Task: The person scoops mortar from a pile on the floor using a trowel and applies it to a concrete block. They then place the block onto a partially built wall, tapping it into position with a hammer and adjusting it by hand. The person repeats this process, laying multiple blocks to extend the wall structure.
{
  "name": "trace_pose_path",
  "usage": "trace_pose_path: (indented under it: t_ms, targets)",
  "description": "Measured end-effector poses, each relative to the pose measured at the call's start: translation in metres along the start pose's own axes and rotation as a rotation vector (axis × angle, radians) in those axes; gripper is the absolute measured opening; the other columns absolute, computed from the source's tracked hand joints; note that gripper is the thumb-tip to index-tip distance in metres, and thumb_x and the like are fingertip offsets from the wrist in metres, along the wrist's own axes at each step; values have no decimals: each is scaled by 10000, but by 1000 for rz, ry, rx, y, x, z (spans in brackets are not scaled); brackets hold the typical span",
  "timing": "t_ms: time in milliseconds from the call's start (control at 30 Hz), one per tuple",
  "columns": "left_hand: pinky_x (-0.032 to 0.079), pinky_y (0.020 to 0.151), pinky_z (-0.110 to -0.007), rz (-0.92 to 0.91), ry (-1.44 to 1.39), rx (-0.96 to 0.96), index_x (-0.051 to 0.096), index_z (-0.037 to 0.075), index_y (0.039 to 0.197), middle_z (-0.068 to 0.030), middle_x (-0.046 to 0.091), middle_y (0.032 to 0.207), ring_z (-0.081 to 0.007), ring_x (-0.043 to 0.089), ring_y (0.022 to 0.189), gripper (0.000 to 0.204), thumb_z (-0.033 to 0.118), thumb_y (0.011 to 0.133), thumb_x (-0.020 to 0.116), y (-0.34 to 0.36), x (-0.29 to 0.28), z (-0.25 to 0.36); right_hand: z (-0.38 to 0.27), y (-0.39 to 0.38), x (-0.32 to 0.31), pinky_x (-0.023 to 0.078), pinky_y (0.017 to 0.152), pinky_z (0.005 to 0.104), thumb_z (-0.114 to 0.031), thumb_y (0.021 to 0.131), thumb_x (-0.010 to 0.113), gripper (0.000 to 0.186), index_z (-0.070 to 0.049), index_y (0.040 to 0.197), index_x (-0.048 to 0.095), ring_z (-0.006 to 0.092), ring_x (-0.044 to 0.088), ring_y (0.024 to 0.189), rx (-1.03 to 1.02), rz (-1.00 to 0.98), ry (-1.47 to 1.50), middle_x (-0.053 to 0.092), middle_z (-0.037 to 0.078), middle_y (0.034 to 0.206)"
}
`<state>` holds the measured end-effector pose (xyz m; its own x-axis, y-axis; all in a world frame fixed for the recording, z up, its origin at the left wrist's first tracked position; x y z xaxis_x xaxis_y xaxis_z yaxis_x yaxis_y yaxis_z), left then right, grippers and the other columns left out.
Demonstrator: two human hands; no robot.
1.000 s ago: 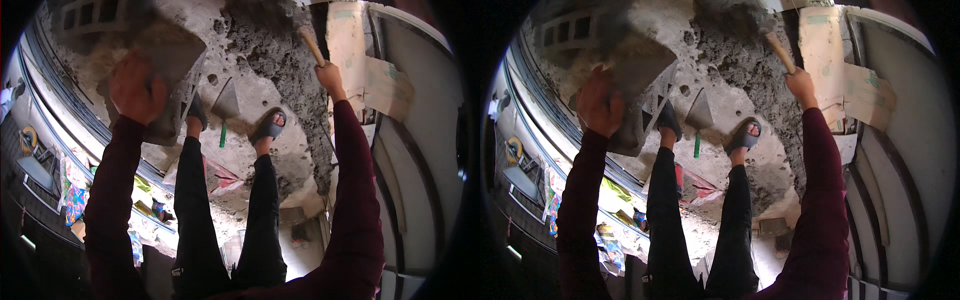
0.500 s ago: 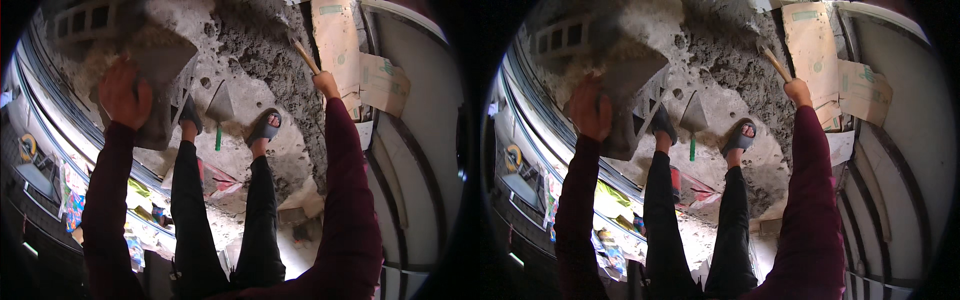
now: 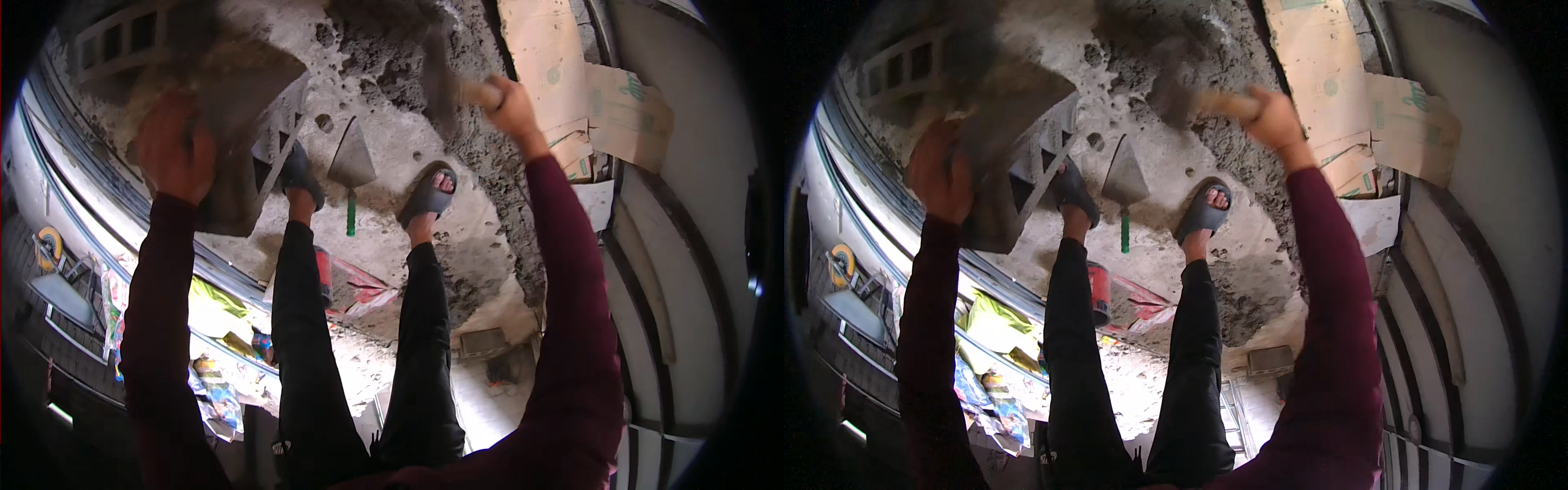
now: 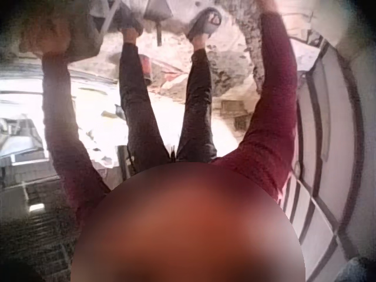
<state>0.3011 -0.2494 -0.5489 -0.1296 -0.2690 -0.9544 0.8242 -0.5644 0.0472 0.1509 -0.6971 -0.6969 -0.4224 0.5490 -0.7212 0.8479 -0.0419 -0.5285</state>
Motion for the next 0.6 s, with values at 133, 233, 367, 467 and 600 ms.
trace_pose_path:
  t_ms: [133, 233, 367, 467, 600]
  targets:
    - [442, 932, -418, 19, 10, -6, 655, 41, 1033, -152, 641, 1129, -336, 591, 1071, 288, 167, 798, 548, -5, -3, -2, 117, -12, 48, 504, 789, 464, -266, 772, 588, 314, -41, 974, 670, 399, 636, 907, 554, -115, -230, 656, 251, 950]
    - [433, 939, -440, -16, 24, -3, 650, 48, 1009, -150, 643, 1125, -355, 585, 1056, 279, 163, 764, 582, -10, -1, -2, 90, -50, 50, 499, 810, 463, -269, 773, 588, 323, -30, 976, 667, 415, 629, 905, 524, -75, -110, 652, 262, 925]
    - [428, 948, -440, -4, 68, -40, 644, 47, 1020, -153, 634, 1141, -352, 578, 1071, 282, 175, 780, 573, -3, -7, 3, -21, -58, 15, 504, 743, 459, -210, 748, 624, 279, -32, 961, 651, 415, 632, 837, 285, -89, 78, 645, 250, 854]
    - [428, 948, -431, -21, 76, -19, 645, 51, 1047, -160, 627, 1154, -347, 577, 1078, 297, 175, 792, 559, -9, -7, 1, -66, -52, -3, 491, 693, 452, -153, 741, 626, 284, -9, 985, 630, 421, 630, 791, -61, -41, 162, 625, 256, 809]
    - [430, 947, -417, 1, 22, 15, 652, 58, 1074, -167, 628, 1154, -339, 583, 1082, 311, 168, 808, 535, -4, -3, 2, 22, -7, 11, 523, 733, 432, -221, 749, 633, 240, -80, 940, 666, 381, 645, 860, 104, 4, 20, 662, 220, 901]
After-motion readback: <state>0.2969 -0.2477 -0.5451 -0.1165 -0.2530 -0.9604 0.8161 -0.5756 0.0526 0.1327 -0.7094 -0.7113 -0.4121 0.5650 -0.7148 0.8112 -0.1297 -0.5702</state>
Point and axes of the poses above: each hand's wrist, its own y-axis towards the middle knuckle, its own x-axis out of the palm, z = x × y, the point moved 4 cm from there along y, towards the middle knuckle
